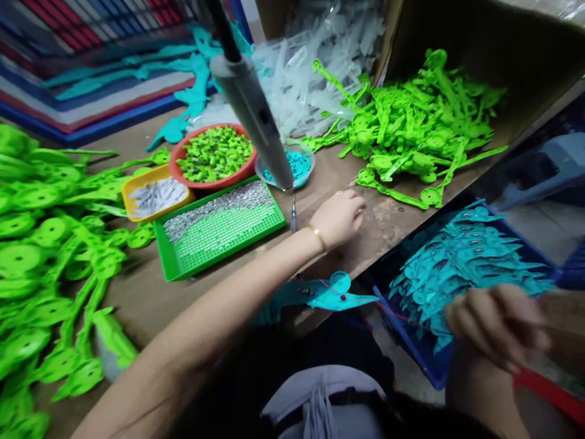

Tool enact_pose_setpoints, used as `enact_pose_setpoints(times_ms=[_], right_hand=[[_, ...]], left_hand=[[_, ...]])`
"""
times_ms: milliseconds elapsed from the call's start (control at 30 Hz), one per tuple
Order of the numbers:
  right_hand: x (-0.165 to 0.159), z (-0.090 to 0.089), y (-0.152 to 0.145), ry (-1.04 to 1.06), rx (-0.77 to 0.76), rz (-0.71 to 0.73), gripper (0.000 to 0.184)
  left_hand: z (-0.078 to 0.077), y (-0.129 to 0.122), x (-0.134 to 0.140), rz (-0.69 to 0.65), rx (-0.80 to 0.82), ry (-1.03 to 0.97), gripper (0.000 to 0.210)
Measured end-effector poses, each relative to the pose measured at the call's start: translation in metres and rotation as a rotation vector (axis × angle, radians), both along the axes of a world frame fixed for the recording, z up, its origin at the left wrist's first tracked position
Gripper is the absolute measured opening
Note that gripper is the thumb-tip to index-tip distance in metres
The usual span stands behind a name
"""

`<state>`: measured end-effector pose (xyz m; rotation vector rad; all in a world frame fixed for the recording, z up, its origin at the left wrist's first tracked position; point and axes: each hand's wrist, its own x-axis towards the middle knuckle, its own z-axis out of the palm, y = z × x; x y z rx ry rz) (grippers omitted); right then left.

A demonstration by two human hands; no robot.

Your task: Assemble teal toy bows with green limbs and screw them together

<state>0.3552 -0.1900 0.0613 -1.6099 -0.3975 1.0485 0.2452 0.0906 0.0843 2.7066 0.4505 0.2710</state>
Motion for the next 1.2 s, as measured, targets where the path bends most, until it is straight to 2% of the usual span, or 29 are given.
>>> enact_pose_setpoints(times_ms=[33, 67, 133, 233, 333, 400, 467, 567, 633, 800, 867, 933, 1067, 1200], right_hand=[[-0.01, -0.002, 0.008, 0.11, 0.09, -0.066, 0.039], [-0.02, -0.005, 0.016, 0.182, 0.104, -0.09, 0.029], [-0.036, -0.015, 0.03, 0.236, 0.059, -0.02, 0.027], [-0.053, -0.039, 0.037, 0.206, -0.062, 0.141, 0.036], [-0.064, -0.058, 0.035, 0.117, -0.069, 0.237, 0.038], [-0.068, -0.064, 0.035, 0.046, -0.043, 0.256, 0.036], [-0.068, -0.066, 0.037, -0.016, 0.002, 0.25, 0.035], [-0.067, -0.065, 0.042, -0.083, 0.06, 0.234, 0.031], [-0.068, -0.063, 0.044, -0.091, 0.078, 0.216, 0.029], [-0.077, -0.06, 0.052, -0.017, 0.115, 0.067, 0.027], [-0.081, -0.063, 0.056, 0.017, 0.134, 0.005, 0.026], [-0.084, -0.069, 0.059, 0.053, 0.15, -0.048, 0.025], [-0.087, -0.078, 0.063, 0.076, 0.151, -0.124, 0.023], [-0.087, -0.077, 0.065, 0.065, 0.132, -0.148, 0.025]], left_hand=[[-0.008, 0.005, 0.027, 0.072, 0.049, 0.074, 0.021], [-0.017, 0.01, 0.05, 0.127, 0.103, 0.104, 0.023], [-0.032, 0.017, 0.082, 0.127, 0.171, 0.117, 0.025], [-0.048, 0.024, 0.091, 0.072, 0.184, 0.129, 0.032], [-0.055, 0.027, 0.069, 0.019, 0.167, 0.163, 0.042], [-0.056, 0.027, 0.049, -0.011, 0.157, 0.151, 0.042], [-0.056, 0.025, 0.033, -0.048, 0.138, 0.125, 0.044], [-0.057, 0.02, 0.019, -0.188, 0.07, 0.126, 0.041], [-0.054, 0.018, 0.009, -0.236, 0.02, 0.141, 0.04], [-0.032, 0.01, -0.041, -0.097, -0.182, 0.049, 0.049], [-0.025, -0.001, -0.065, -0.088, -0.295, -0.009, 0.051], [-0.024, -0.017, -0.084, -0.096, -0.354, -0.029, 0.05], [-0.035, -0.045, -0.102, -0.068, -0.259, 0.032, 0.047], [-0.034, -0.049, -0.106, -0.125, -0.241, 0.132, 0.037]])
